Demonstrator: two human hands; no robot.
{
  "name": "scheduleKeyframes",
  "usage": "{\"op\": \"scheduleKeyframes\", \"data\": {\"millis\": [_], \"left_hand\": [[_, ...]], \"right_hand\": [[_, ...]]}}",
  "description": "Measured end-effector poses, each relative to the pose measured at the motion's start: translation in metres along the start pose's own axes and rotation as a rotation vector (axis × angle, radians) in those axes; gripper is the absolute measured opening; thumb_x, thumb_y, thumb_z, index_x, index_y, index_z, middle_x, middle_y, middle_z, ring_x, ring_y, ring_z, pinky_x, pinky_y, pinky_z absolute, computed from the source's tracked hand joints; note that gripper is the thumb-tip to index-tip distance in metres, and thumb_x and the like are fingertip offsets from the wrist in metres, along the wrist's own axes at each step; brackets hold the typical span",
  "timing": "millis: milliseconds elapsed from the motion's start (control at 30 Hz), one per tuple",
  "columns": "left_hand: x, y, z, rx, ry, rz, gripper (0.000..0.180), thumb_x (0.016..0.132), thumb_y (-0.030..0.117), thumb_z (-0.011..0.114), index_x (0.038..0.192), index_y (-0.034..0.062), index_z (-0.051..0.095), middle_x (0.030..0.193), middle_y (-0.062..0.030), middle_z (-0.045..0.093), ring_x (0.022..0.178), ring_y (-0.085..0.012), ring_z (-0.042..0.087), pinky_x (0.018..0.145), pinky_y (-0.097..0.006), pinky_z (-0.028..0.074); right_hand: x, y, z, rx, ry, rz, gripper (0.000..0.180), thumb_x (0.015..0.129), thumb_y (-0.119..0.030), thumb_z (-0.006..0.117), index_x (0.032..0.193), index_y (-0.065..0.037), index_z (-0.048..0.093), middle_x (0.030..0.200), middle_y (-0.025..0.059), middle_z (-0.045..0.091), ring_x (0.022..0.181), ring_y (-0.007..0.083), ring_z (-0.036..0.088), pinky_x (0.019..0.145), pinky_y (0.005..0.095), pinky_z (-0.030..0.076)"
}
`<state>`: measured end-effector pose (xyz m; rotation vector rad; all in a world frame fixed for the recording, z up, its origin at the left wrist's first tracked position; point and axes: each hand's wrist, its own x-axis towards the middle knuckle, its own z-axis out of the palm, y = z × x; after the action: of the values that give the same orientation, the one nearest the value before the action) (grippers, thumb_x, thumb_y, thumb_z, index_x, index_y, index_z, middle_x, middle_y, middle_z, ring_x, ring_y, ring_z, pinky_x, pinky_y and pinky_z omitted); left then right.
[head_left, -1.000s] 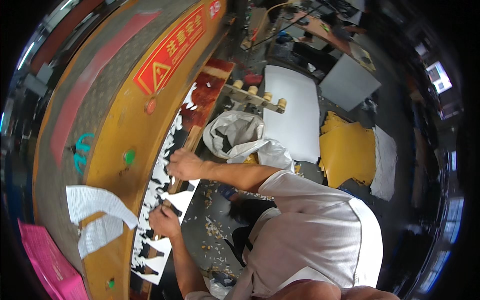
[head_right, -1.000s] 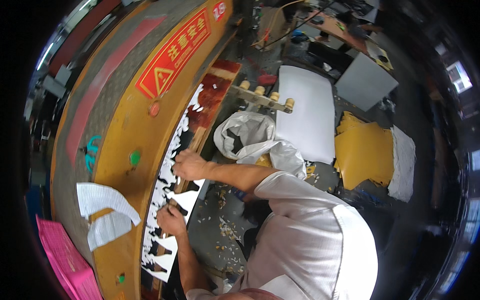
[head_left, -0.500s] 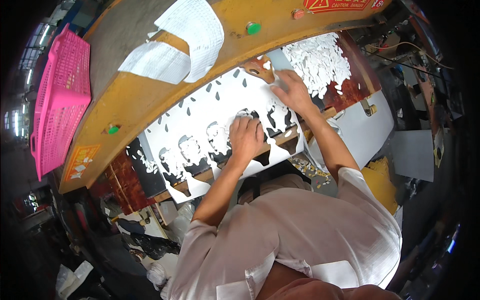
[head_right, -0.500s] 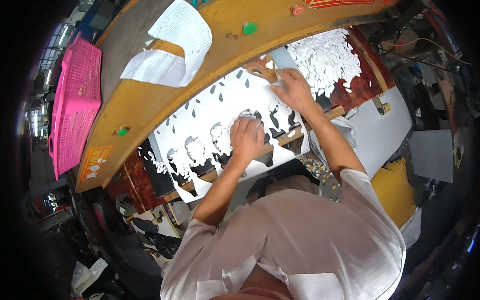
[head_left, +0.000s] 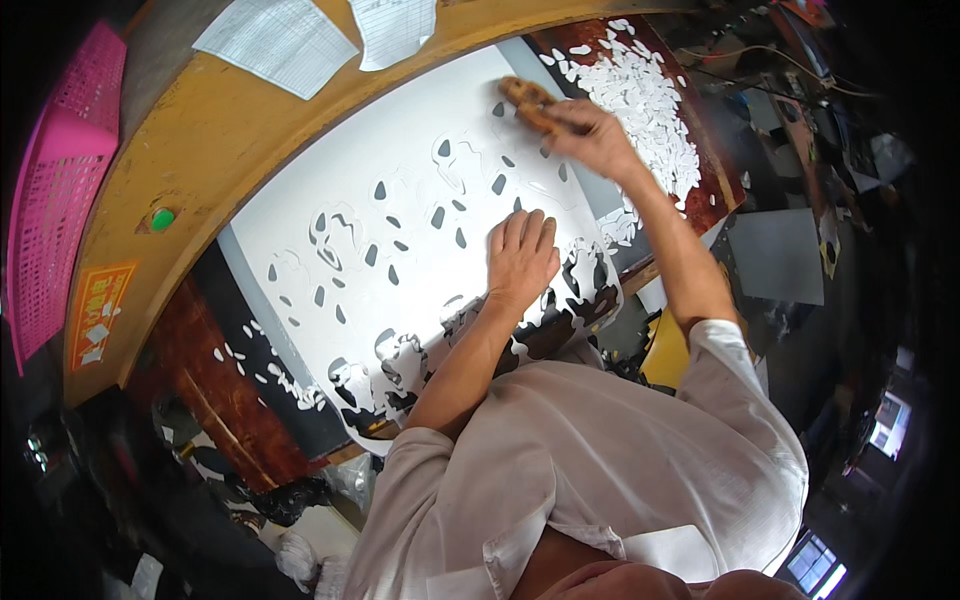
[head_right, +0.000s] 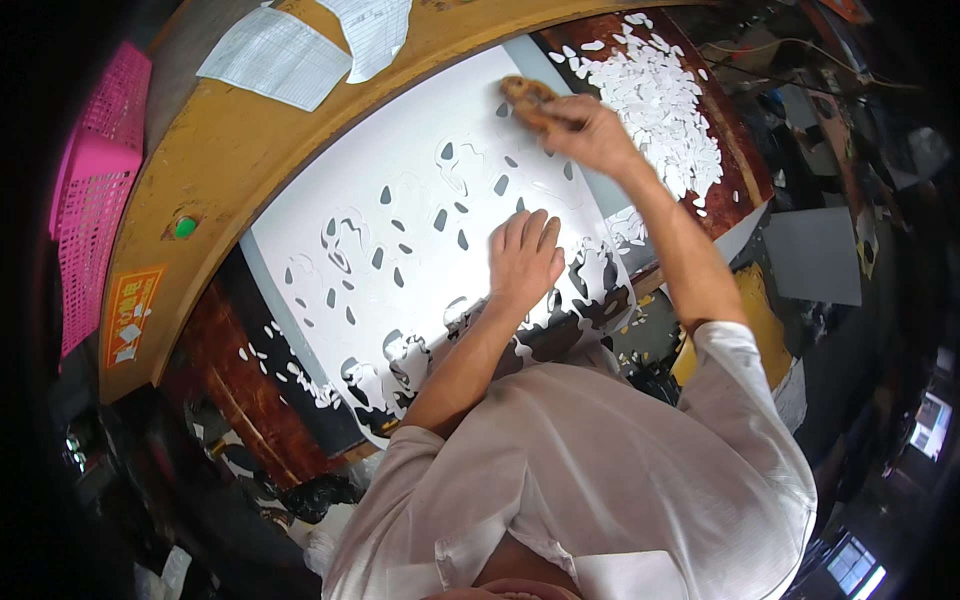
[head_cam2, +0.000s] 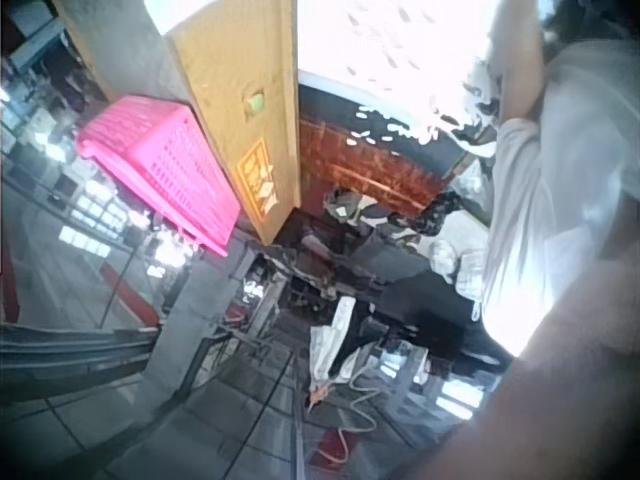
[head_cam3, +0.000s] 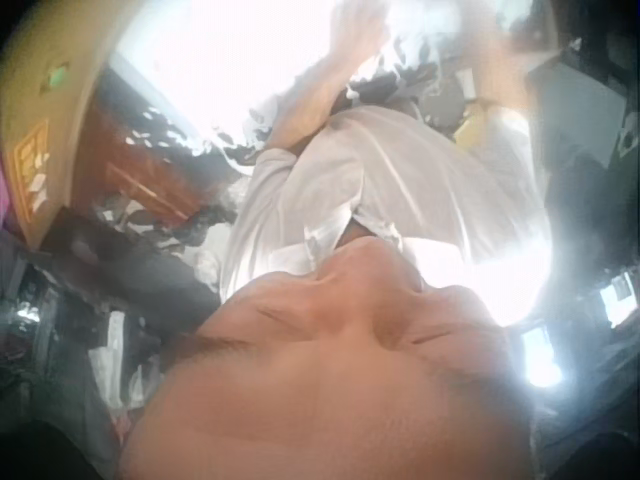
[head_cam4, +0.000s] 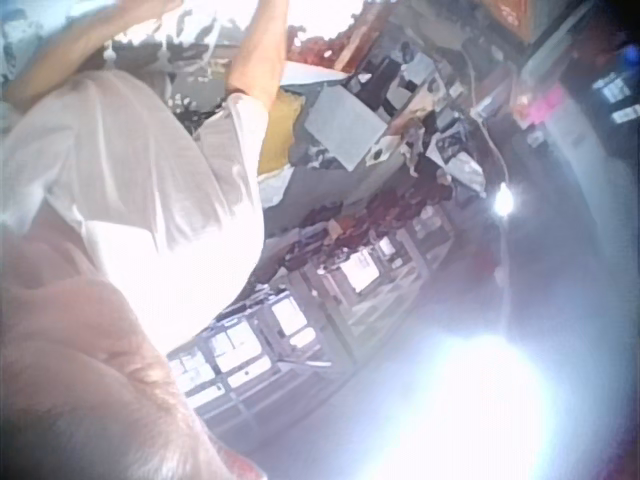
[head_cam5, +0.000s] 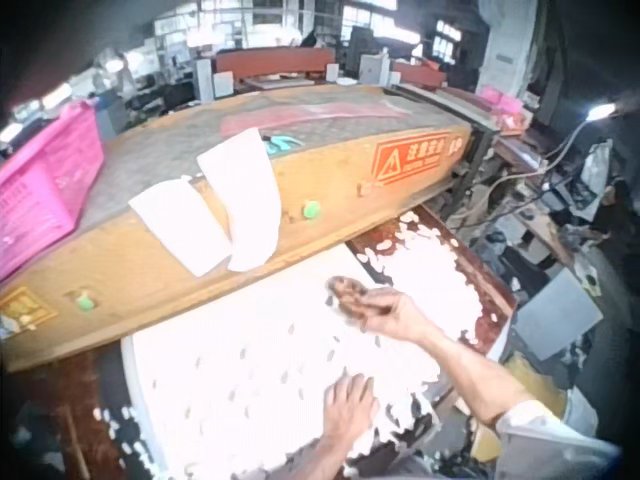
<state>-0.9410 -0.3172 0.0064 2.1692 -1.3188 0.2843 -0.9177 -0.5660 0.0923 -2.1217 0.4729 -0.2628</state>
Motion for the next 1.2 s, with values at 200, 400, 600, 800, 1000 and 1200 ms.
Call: {"op": "scheduleKeyframes", "data": {"millis": [200,400,600,800,1000,1200], "left_hand": [[0.003,-0.001,0.001,0.011,0.027,0.014,0.047,0.082,0.028,0.078,0.126,0.0128,0.073,0.137,-0.0046,0.061,0.132,-0.0279,0.052,0.111,-0.047,0.041],[-0.006,0.000,0.009,0.051,-0.132,-0.024,0.051,0.086,0.030,0.077,0.133,0.0124,0.072,0.143,-0.0072,0.061,0.137,-0.0305,0.052,0.113,-0.050,0.041],[-0.009,-0.002,0.014,0.069,-0.064,0.046,0.048,0.090,0.027,0.073,0.136,0.0123,0.072,0.145,-0.0096,0.062,0.138,-0.0355,0.054,0.114,-0.054,0.042],[-0.006,0.002,0.010,0.115,-0.075,0.102,0.047,0.092,0.025,0.071,0.137,0.0103,0.071,0.147,-0.0107,0.062,0.138,-0.0368,0.054,0.114,-0.054,0.042],[-0.006,-0.003,0.011,0.024,-0.061,0.119,0.049,0.092,0.022,0.072,0.139,0.0074,0.070,0.145,-0.0168,0.064,0.134,-0.0418,0.056,0.113,-0.057,0.043],[-0.010,-0.004,-0.005,0.032,-0.144,0.085,0.048,0.089,0.018,0.074,0.136,0.0071,0.072,0.147,-0.0163,0.064,0.136,-0.0403,0.057,0.116,-0.052,0.043]], "right_hand": [[0.003,-0.041,-0.128,0.275,0.386,0.071,0.041,0.096,-0.019,0.081,0.134,-0.004,0.078,0.122,0.0042,0.078,0.105,0.0135,0.070,0.094,0.0286,0.056],[-0.091,-0.001,-0.152,1.136,0.537,0.178,0.064,0.109,-0.057,0.052,0.146,-0.006,0.060,0.131,0.0199,0.074,0.117,0.0433,0.073,0.095,0.0525,0.064],[-0.136,0.122,-0.081,2.186,0.565,0.507,0.070,0.092,-0.058,0.078,0.142,-0.010,0.065,0.145,0.0243,0.059,0.132,0.0507,0.055,0.104,0.0604,0.058],[-0.128,0.127,-0.100,2.073,0.628,0.535,0.047,0.100,-0.052,0.075,0.129,-0.015,0.071,0.137,0.0140,0.069,0.129,0.0403,0.062,0.111,0.0629,0.054],[-0.115,0.115,-0.134,1.853,0.512,0.451,0.045,0.097,-0.023,0.081,0.136,-0.009,0.066,0.134,0.0175,0.069,0.125,0.0410,0.066,0.103,0.0643,0.058],[-0.133,0.153,-0.136,1.973,0.223,0.368,0.057,0.096,-0.031,0.080,0.145,-0.009,0.062,0.148,0.0231,0.059,0.136,0.0579,0.052,0.081,0.0440,0.071]]}}
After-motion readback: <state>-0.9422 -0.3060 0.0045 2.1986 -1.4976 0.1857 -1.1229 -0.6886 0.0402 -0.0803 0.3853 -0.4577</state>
